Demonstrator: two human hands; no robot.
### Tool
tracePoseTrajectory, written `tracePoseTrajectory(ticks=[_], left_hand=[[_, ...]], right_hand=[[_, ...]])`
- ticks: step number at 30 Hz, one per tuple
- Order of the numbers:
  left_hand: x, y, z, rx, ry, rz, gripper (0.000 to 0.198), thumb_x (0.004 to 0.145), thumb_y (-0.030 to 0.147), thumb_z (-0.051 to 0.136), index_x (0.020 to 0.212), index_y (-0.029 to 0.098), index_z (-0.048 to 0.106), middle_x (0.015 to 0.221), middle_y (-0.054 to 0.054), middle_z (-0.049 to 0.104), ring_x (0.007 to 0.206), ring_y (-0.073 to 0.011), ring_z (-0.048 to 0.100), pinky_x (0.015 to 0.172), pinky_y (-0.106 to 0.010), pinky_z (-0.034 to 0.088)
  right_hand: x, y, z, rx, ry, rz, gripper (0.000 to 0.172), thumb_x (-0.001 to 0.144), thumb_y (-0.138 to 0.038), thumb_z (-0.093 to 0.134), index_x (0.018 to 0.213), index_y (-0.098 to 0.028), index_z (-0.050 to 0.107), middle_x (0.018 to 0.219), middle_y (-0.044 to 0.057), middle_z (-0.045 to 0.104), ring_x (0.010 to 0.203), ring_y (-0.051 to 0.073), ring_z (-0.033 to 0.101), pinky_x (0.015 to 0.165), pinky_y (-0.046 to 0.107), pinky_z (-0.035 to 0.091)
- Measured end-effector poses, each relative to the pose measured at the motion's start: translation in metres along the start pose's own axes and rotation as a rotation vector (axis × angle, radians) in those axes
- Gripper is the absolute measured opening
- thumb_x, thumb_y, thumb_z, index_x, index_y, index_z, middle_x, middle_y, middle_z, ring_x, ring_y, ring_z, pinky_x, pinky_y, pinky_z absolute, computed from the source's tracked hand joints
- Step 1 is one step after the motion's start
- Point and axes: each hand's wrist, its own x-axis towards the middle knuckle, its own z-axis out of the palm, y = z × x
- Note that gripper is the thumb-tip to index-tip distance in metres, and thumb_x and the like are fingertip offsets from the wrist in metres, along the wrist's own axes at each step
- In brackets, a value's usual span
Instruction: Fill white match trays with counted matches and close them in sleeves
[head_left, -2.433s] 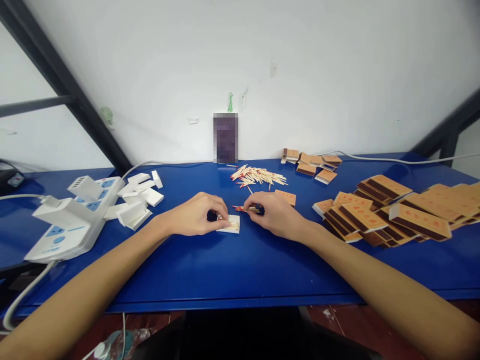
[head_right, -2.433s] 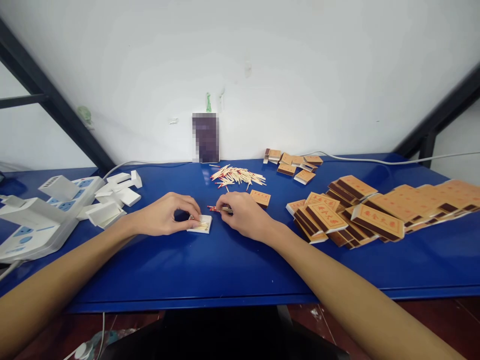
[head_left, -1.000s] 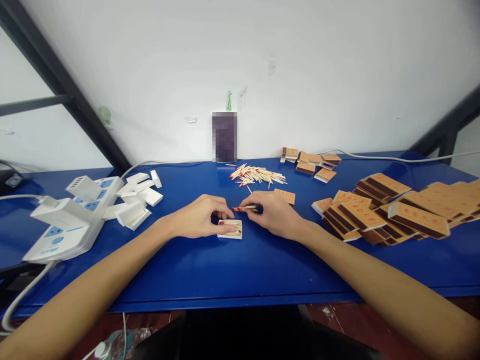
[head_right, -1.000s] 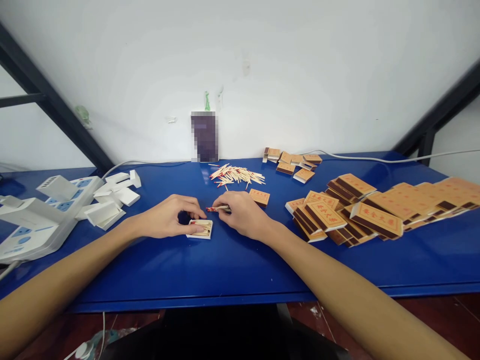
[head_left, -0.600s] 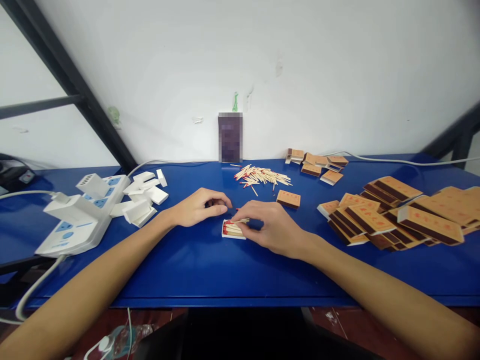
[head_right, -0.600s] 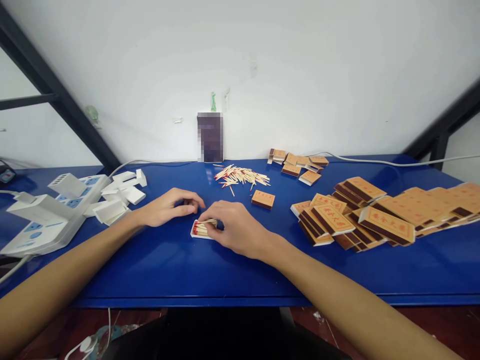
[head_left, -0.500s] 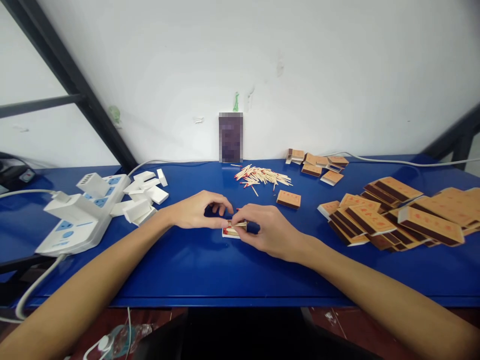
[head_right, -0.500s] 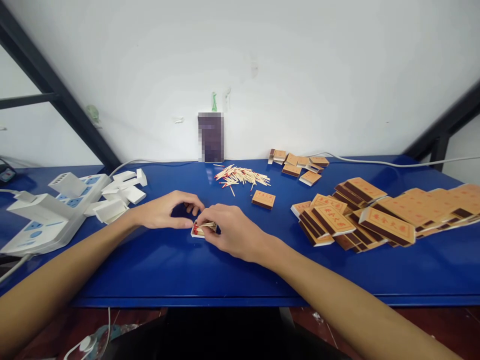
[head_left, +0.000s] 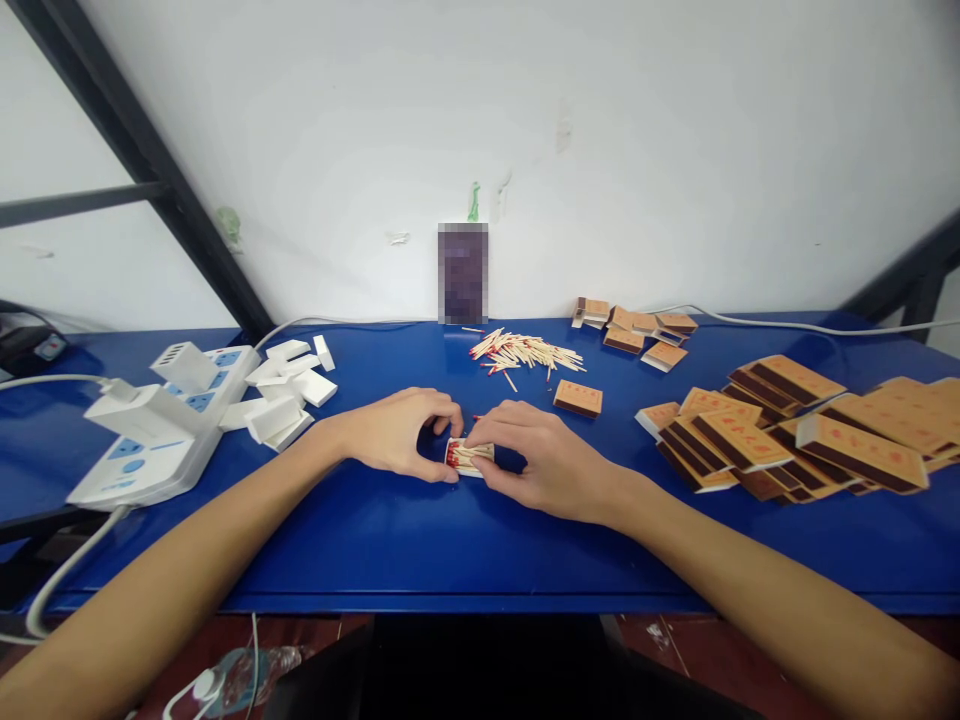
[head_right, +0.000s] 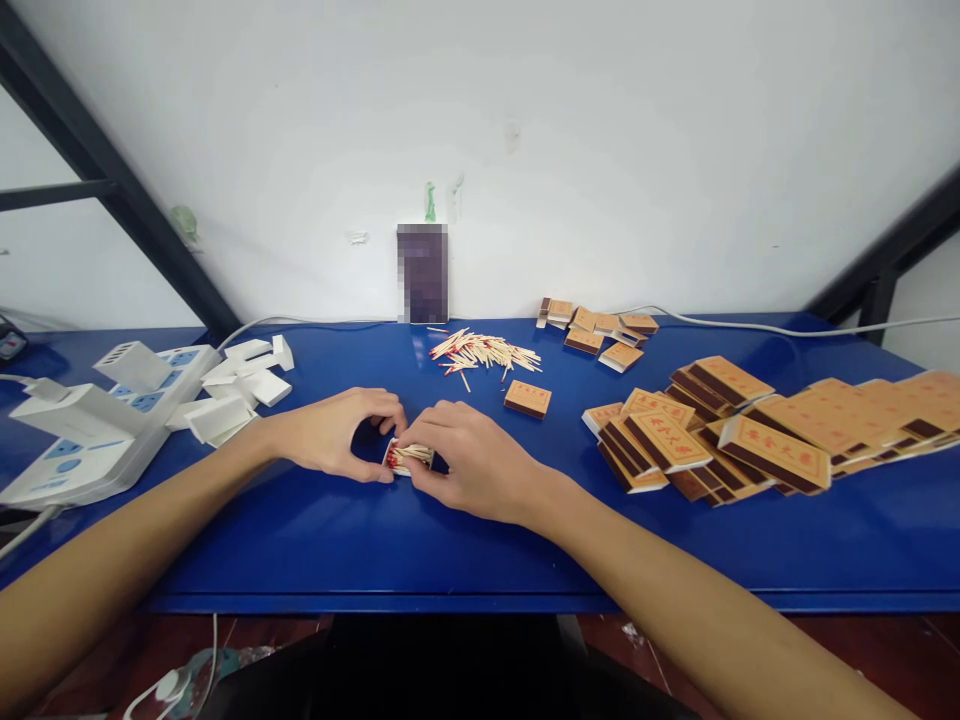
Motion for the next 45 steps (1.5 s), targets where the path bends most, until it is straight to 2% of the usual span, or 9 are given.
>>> tracePoseTrajectory(ticks=[3,7,9,15,22,30,37,40,45], left_hand=[[0.0,0.002,0.0,-0.029,0.062,0.011,0.039,0.072,0.049,0.075,0.089,0.018,0.058,0.082,0.001,0.056,0.074,-0.0148,0.051,0.074,-0.028,0.038],[0.001,0.009,-0.001,-0.057,0.111,0.048,0.03,0.073,0.04,0.075,0.086,0.018,0.059,0.085,0.0,0.061,0.078,-0.0157,0.053,0.076,-0.028,0.04],[0.001,0.011,-0.001,-0.067,0.102,0.071,0.024,0.076,0.037,0.073,0.083,0.018,0.06,0.086,-0.001,0.063,0.08,-0.0163,0.055,0.078,-0.029,0.04],[0.001,0.011,0.0,-0.086,0.085,0.103,0.017,0.079,0.032,0.072,0.075,0.018,0.064,0.09,-0.003,0.066,0.085,-0.0161,0.059,0.084,-0.03,0.042],[0.002,0.014,0.0,-0.098,0.095,0.104,0.017,0.077,0.031,0.072,0.072,0.017,0.064,0.091,-0.003,0.066,0.086,-0.0167,0.059,0.085,-0.031,0.044],[0.002,0.005,0.002,-0.132,0.197,0.106,0.016,0.084,0.032,0.063,0.085,0.016,0.064,0.088,-0.004,0.066,0.081,-0.0161,0.059,0.077,-0.029,0.045],[0.006,-0.004,0.007,-0.232,0.339,-0.036,0.029,0.094,0.037,0.048,0.084,0.015,0.063,0.082,-0.003,0.066,0.074,-0.0149,0.058,0.07,-0.027,0.045],[0.006,-0.006,0.008,-0.267,0.323,-0.033,0.031,0.094,0.038,0.046,0.083,0.015,0.063,0.081,-0.003,0.065,0.074,-0.0148,0.057,0.071,-0.027,0.044],[0.005,-0.007,0.009,-0.192,0.231,0.087,0.02,0.091,0.031,0.051,0.09,0.015,0.063,0.082,-0.002,0.064,0.074,-0.0142,0.055,0.072,-0.026,0.043]], right_hand=[[-0.001,0.007,-0.007,-0.13,0.033,0.079,0.014,0.091,-0.018,0.053,0.097,-0.018,0.066,0.093,0.007,0.071,0.085,0.019,0.063,0.081,0.034,0.044],[-0.002,0.019,-0.014,-0.319,-0.001,0.292,0.015,0.088,-0.02,0.054,0.095,-0.017,0.067,0.059,-0.001,0.061,0.057,0.015,0.054,0.077,0.036,0.04],[-0.004,0.024,-0.016,-0.32,-0.06,0.346,0.016,0.087,-0.021,0.056,0.096,-0.017,0.068,0.052,-0.004,0.055,0.052,0.014,0.049,0.071,0.033,0.04],[-0.004,0.031,-0.012,-0.241,-0.113,0.323,0.016,0.091,-0.023,0.056,0.098,-0.016,0.069,0.087,0.007,0.064,0.078,0.018,0.059,0.067,0.029,0.042],[-0.005,0.038,-0.011,-0.133,-0.107,0.365,0.014,0.095,-0.028,0.053,0.09,-0.018,0.063,0.092,0.006,0.057,0.082,0.017,0.057,0.07,0.03,0.044],[-0.006,0.039,-0.009,-0.236,-0.154,0.317,0.007,0.093,-0.02,0.053,0.087,-0.019,0.056,0.086,0.005,0.058,0.081,0.019,0.054,0.071,0.032,0.04],[0.0,0.018,-0.009,-0.137,-0.033,0.186,0.006,0.092,-0.02,0.054,0.087,-0.02,0.057,0.083,0.003,0.06,0.078,0.018,0.052,0.073,0.031,0.039],[0.004,0.008,-0.003,-0.08,-0.07,0.173,0.006,0.089,-0.021,0.058,0.084,-0.02,0.059,0.08,0.001,0.059,0.075,0.016,0.052,0.074,0.031,0.038],[0.005,0.005,0.005,-0.101,-0.114,0.182,0.006,0.089,-0.022,0.058,0.087,-0.019,0.063,0.082,0.002,0.059,0.077,0.017,0.052,0.075,0.031,0.038]])
